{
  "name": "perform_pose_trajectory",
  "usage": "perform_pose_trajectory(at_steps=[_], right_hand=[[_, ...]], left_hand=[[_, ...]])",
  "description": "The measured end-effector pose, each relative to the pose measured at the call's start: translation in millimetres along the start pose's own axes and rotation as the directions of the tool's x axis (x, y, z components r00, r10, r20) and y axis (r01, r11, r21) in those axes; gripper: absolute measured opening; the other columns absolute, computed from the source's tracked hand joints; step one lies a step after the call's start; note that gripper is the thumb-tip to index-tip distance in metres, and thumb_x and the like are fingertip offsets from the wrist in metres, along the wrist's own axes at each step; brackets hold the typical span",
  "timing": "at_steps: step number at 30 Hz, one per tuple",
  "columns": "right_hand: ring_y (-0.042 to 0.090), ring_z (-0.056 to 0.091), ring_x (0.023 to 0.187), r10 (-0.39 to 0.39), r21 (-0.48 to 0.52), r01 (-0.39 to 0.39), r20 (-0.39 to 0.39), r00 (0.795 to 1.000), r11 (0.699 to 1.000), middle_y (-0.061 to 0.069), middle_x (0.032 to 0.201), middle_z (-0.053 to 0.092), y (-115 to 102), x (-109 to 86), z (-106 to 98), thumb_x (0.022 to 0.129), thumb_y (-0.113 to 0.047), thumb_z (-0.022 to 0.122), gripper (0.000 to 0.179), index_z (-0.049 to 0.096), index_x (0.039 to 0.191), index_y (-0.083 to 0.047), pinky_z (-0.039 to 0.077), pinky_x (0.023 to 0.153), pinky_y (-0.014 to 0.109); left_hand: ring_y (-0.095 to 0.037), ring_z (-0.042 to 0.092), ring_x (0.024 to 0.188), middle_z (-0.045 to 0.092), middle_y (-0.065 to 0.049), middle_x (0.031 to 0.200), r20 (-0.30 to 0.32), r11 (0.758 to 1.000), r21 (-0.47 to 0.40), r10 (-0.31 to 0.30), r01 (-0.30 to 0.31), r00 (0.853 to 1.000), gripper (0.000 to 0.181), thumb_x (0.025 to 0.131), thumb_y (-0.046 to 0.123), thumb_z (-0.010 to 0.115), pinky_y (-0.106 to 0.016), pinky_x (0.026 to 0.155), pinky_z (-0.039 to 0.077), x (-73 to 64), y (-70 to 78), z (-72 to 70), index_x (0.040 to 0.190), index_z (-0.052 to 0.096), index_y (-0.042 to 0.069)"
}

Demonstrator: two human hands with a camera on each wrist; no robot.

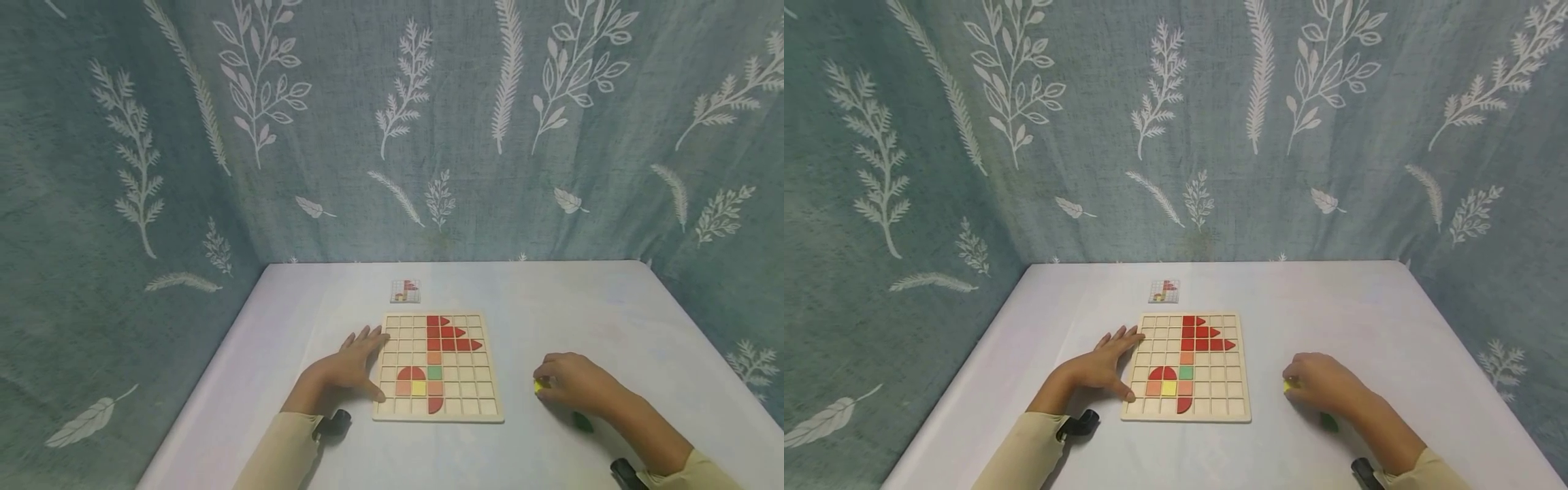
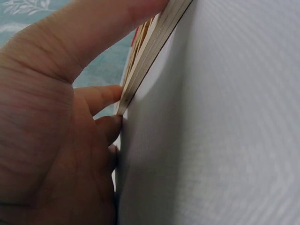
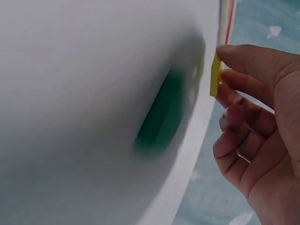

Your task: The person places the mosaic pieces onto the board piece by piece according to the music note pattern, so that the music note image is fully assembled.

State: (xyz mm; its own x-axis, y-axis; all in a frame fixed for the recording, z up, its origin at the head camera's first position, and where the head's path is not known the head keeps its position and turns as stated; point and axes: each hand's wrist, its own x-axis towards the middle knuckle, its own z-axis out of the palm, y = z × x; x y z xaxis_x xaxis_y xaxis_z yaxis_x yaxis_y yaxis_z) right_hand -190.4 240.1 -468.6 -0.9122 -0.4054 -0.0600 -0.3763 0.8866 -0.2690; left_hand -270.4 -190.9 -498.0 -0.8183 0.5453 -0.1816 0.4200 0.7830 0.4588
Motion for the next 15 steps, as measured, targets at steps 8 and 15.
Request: perform_pose_trajectory(at_steps=[8,15], right_hand=[[0.002,0.047,0.069,-0.205,0.038,0.208,-0.072,0.976,0.977,-0.016,0.079,0.056,-48,25.2,8,0.077,-0.022,0.078,0.016,0.076,0.091,-0.013,0.048,0.062,0.028],[0.002,0.052,0.075,-0.295,0.046,0.301,-0.109,0.949,0.952,-0.015,0.085,0.061,-89,46.2,14,0.077,-0.023,0.077,0.016,0.076,0.092,-0.016,0.052,0.07,0.028]], left_hand=[[-0.026,-0.002,0.148,0.012,-0.007,0.162,0.003,1.0,-0.003,0.001,-0.001,1.0,0.129,0.05,0.064,0.087,-0.047,0.118,-0.001,0.2,-0.5,2.2,0.154,0.027,0.017],[-0.026,-0.002,0.148,0.012,-0.006,0.162,0.001,1.0,0.0,-0.015,0.015,1.0,0.13,0.048,0.064,0.087,-0.047,0.118,-0.003,0.9,0.1,1.7,0.154,0.027,0.019]])
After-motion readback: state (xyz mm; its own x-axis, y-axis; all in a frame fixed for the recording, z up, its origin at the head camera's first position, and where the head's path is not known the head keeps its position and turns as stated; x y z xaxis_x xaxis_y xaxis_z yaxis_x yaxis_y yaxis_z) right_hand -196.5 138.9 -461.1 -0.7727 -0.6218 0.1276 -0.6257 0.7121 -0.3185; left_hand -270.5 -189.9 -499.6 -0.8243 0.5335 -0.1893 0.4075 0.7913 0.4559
